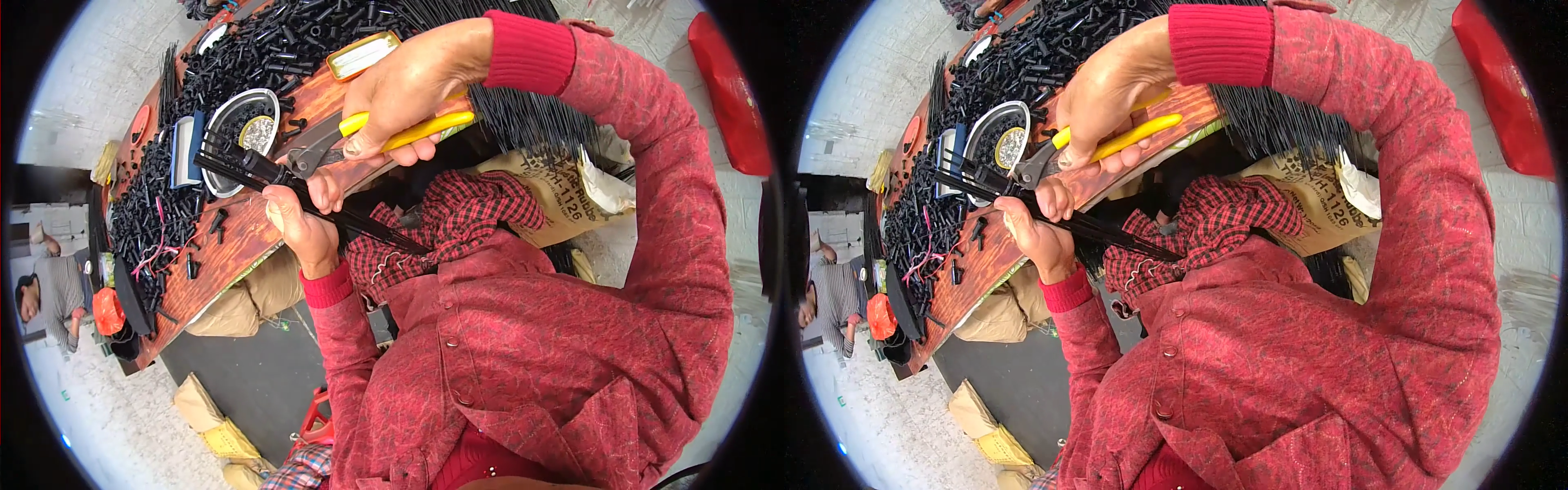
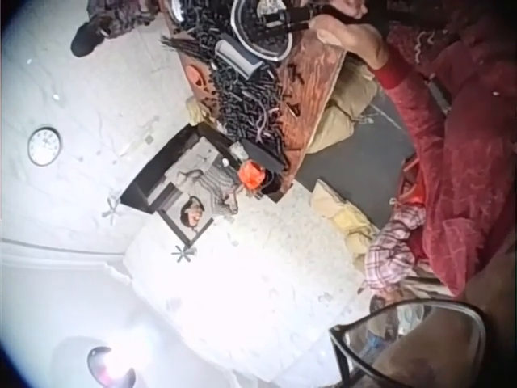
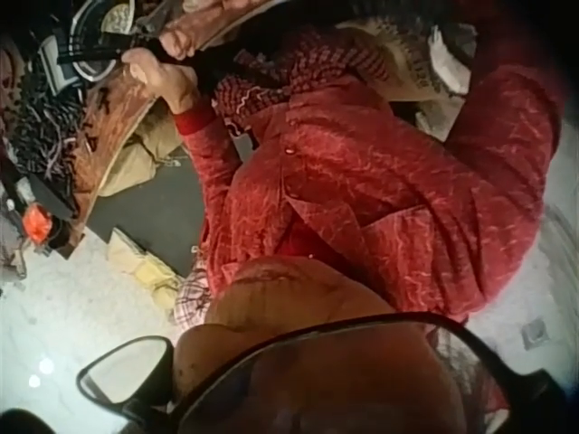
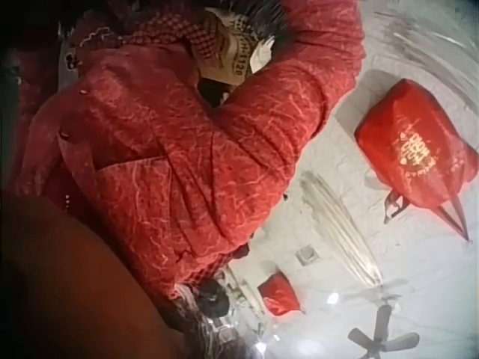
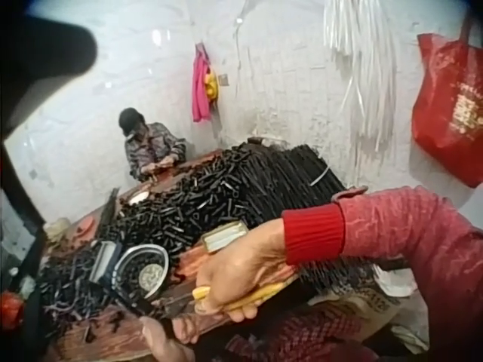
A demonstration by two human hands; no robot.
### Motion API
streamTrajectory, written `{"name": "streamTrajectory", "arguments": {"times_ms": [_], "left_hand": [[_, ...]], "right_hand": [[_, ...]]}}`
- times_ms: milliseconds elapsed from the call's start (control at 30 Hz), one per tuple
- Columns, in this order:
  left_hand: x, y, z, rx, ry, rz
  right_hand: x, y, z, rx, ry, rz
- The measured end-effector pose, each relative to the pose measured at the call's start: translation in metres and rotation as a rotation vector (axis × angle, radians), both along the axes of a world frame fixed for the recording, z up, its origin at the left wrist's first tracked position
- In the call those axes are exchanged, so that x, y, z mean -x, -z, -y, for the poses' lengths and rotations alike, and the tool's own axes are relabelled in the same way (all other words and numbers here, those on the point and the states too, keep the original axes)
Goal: Assembling electrical cable harnesses by organizing wires and attaching components using handheld tools.
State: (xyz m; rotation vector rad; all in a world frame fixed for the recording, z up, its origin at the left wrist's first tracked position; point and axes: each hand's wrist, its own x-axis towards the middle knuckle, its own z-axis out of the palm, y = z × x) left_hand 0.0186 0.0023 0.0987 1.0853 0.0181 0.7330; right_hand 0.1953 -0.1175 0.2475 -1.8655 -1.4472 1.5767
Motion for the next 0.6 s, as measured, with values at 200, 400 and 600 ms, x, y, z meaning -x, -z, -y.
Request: {"name": "streamTrajectory", "arguments": {"times_ms": [200, 400, 600], "left_hand": [[0.001, -0.006, 0.008, -0.015, -0.036, -0.032], [0.003, -0.011, 0.020, -0.064, -0.119, -0.040], [0.006, -0.007, 0.020, -0.124, -0.174, -0.056]], "right_hand": [[0.043, -0.004, 0.004, -0.034, 0.259, 0.805], [-0.005, -0.010, 0.001, 0.167, -0.055, -0.184], [-0.002, -0.013, 0.001, 0.158, -0.063, -0.144]]}}
